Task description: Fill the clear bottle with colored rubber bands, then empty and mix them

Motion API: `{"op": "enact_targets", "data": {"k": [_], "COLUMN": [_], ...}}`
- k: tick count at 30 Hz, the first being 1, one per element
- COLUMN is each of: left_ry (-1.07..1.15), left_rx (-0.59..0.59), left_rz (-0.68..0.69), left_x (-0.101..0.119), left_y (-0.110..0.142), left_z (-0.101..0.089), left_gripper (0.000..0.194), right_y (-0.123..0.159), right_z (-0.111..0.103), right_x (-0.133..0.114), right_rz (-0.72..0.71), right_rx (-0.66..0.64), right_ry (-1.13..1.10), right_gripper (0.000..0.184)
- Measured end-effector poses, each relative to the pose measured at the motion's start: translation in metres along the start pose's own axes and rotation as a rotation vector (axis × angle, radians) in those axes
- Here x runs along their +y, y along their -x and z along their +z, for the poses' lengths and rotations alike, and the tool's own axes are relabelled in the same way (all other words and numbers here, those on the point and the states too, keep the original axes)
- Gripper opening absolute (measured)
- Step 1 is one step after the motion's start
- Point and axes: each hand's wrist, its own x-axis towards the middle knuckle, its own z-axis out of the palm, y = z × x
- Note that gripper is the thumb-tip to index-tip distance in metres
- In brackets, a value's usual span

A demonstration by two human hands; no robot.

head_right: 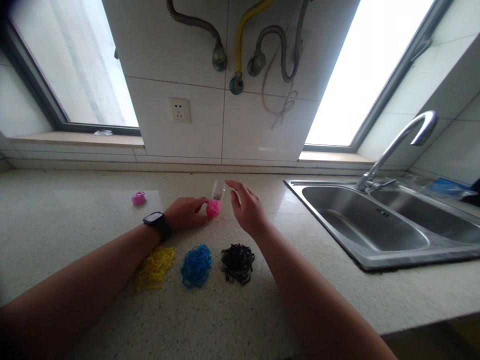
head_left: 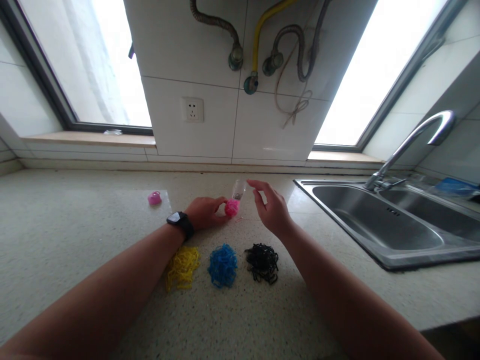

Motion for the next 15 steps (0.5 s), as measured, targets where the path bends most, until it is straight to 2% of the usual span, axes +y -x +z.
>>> {"op": "enact_targets", "data": {"k": [3, 5, 7, 11, 15], "left_ry": [0.241, 0.398, 0.469, 0.474, 0.421], "left_rx": [0.003, 0.032, 0.057, 0.069, 0.077], "left_rz": [-0.041, -0.076, -0.087, -0.042, -0.100], "left_x": [-0.007, -0.012, -0.014, -0.010, -0.011], "left_y": [-0.002, -0.004, -0.005, -0.004, -0.004], "left_z": [0.002, 0.002, 0.002, 0.000, 0.001], "left_gripper": [0.049, 0.047, 0.048, 0.049, 0.049], "right_y": [0.001, 0.002, 0.006, 0.016, 0.020], "right_z": [0.003, 0.006, 0.009, 0.015, 0.018], "right_x": [0.006, 0.013, 0.021, 0.037, 0.041], "right_rz": [0.003, 0.009, 0.040, 0.147, 0.199], "right_rx": [0.054, 0.021, -0.094, -0.442, -0.626], "right_ry": [-0.025, -0.006, 0.050, 0.237, 0.302], "right_gripper": [0.034, 0.036, 0.036, 0.034, 0.036]}}
